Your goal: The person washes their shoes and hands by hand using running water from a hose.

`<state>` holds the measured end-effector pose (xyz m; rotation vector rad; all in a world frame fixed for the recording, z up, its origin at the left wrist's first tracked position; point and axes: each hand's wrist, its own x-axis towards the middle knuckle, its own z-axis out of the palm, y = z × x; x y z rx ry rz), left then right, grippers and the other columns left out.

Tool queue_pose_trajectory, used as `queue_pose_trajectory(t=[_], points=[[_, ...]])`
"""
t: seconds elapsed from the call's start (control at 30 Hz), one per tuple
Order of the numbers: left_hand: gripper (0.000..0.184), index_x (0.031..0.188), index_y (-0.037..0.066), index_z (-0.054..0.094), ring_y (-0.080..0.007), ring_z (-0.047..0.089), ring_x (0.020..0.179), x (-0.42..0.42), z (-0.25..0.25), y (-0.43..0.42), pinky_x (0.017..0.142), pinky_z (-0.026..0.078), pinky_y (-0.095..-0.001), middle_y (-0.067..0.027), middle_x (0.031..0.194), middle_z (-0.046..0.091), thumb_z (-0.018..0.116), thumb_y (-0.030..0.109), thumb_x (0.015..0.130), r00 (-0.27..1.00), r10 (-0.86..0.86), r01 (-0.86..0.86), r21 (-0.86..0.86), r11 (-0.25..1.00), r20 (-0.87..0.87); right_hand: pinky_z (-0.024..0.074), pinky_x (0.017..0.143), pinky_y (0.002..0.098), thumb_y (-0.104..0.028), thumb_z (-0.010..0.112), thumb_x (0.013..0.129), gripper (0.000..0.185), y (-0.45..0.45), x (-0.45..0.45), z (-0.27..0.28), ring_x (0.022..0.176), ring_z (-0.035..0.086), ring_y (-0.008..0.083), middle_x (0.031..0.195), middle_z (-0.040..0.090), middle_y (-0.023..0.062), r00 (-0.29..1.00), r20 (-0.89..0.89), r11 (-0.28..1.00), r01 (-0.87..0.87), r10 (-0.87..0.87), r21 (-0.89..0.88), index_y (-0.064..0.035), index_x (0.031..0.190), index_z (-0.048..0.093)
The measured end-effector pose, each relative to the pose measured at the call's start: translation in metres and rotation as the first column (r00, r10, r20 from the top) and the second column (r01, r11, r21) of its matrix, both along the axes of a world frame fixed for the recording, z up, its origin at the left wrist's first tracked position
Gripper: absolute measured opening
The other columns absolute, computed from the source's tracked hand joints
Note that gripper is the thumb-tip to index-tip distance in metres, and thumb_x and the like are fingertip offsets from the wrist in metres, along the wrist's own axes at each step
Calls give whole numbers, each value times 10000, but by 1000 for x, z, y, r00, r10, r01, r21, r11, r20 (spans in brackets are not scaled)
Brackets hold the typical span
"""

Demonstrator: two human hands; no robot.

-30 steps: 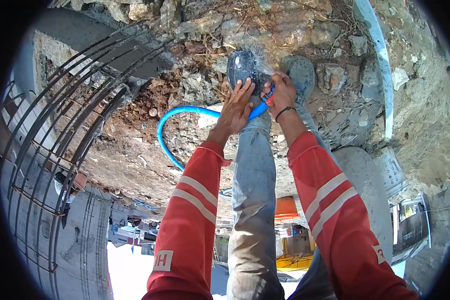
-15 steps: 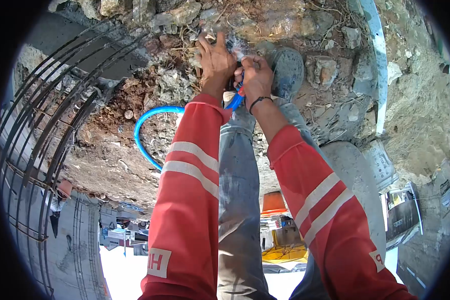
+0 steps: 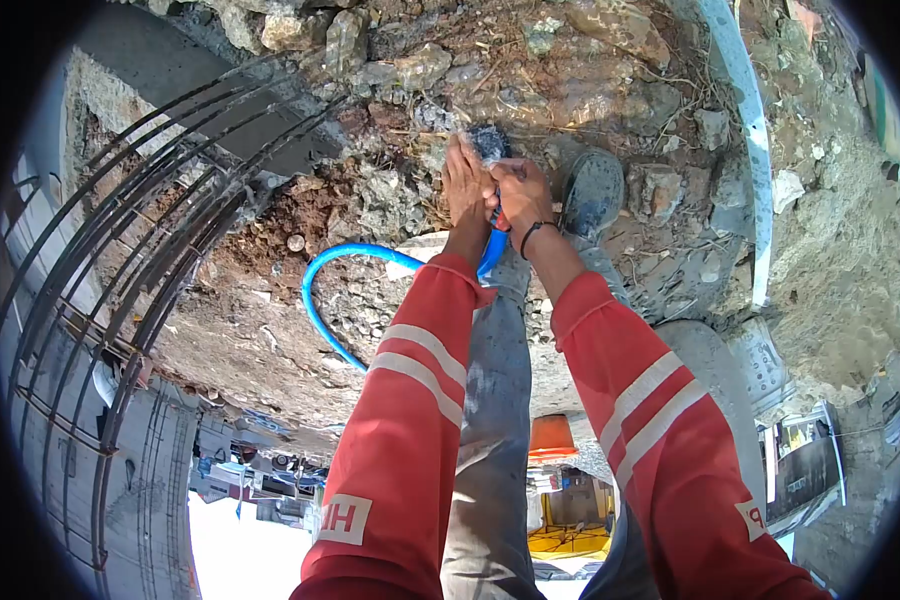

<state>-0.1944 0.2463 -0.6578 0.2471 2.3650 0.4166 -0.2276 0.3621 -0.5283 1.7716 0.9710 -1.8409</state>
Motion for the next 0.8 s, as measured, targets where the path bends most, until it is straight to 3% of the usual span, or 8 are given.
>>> queue_pose_trajectory(t=[0.1, 0.17, 0.3, 0.4, 0.57, 0.63, 0.73, 0.8], points=[[775, 1469, 274, 315, -378, 299, 1359, -48, 10, 40, 1092, 267, -518, -198, 1469, 312, 612, 328, 755, 968, -222, 215, -73, 974, -114, 418, 442, 309, -153, 594, 902, 211, 12, 4, -9, 502, 485, 125, 661, 542, 50, 996, -35, 996, 85, -85, -4, -49, 1050, 487], [520, 1284, 205, 514, -364, 405, 1280, -75, 28, 51, 1038, 322, -535, -195, 1378, 427, 606, 335, 789, 991, -75, 80, -38, 996, 110, 440, 491, 317, -158, 598, 903, 223, 22, 10, -9, 534, 489, 127, 687, 541, 53, 959, -221, 984, 166, -175, -60, -55, 1063, 481], [356, 1047, 62, 621, -331, 485, 1186, -92, 13, 73, 989, 358, -519, -174, 1091, 604, 618, 327, 809, 913, 274, -241, -143, 960, 303, 457, 523, 327, -159, 587, 904, 228, 33, 3, -4, 542, 489, 139, 703, 539, 52, 975, -49, 975, 211, -215, -69, -63, 1075, 471], [468, 1226, 119, 536, -327, 391, 1261, -66, 59, 57, 1029, 303, -517, -162, 1274, 482, 644, 324, 820, 964, 16, 23, 143, 989, -265, 466, 511, 344, -150, 573, 902, 203, 42, 9, -1, 535, 492, 149, 699, 538, 63, 971, -33, 970, 233, -235, -65, -68, 1057, 471], [829, 1422, 407, 331, -475, 52, 1421, -53, 112, 29, 1103, 143, -652, -152, 1574, -57, 752, 399, 708, 867, -461, 480, -65, 875, 191, 472, 481, 376, -143, 565, 884, 178, 38, 27, 6, 522, 502, 158, 690, 537, 77, 935, 63, 935, 353, -350, -29, -75, 1020, 473], [1030, 1467, 482, 155, -502, 125, 1401, -35, 121, 9, 1082, 190, -666, -166, 1574, -62, 783, 358, 659, 951, -300, 296, 54, 954, 73, 469, 483, 382, -142, 565, 880, 188, 33, 31, 16, 516, 495, 157, 687, 535, 77, 942, 84, 943, 330, -325, -51, -77, 1029, 472], [935, 1466, 487, 156, -519, 144, 1388, -31, 118, 26, 1081, 190, -654, -194, 1569, -52, 706, 246, 749, 962, -210, 227, -81, 971, 177, 467, 498, 384, -145, 565, 883, 174, 24, 42, 19, 523, 493, 153, 687, 532, 76, 914, 129, 920, 391, -384, -30, -79, 1022, 482], [838, 1459, 472, 190, -520, 198, 1363, -34, 77, 44, 1055, 234, -635, -222, 1556, 12, 599, 119, 819, 981, -196, 192, -207, 959, 1, 468, 508, 384, -147, 566, 884, 169, 27, 46, 9, 530, 495, 151, 692, 533, 76, 904, 130, 910, 413, -408, -12, -78, 1017, 487]])
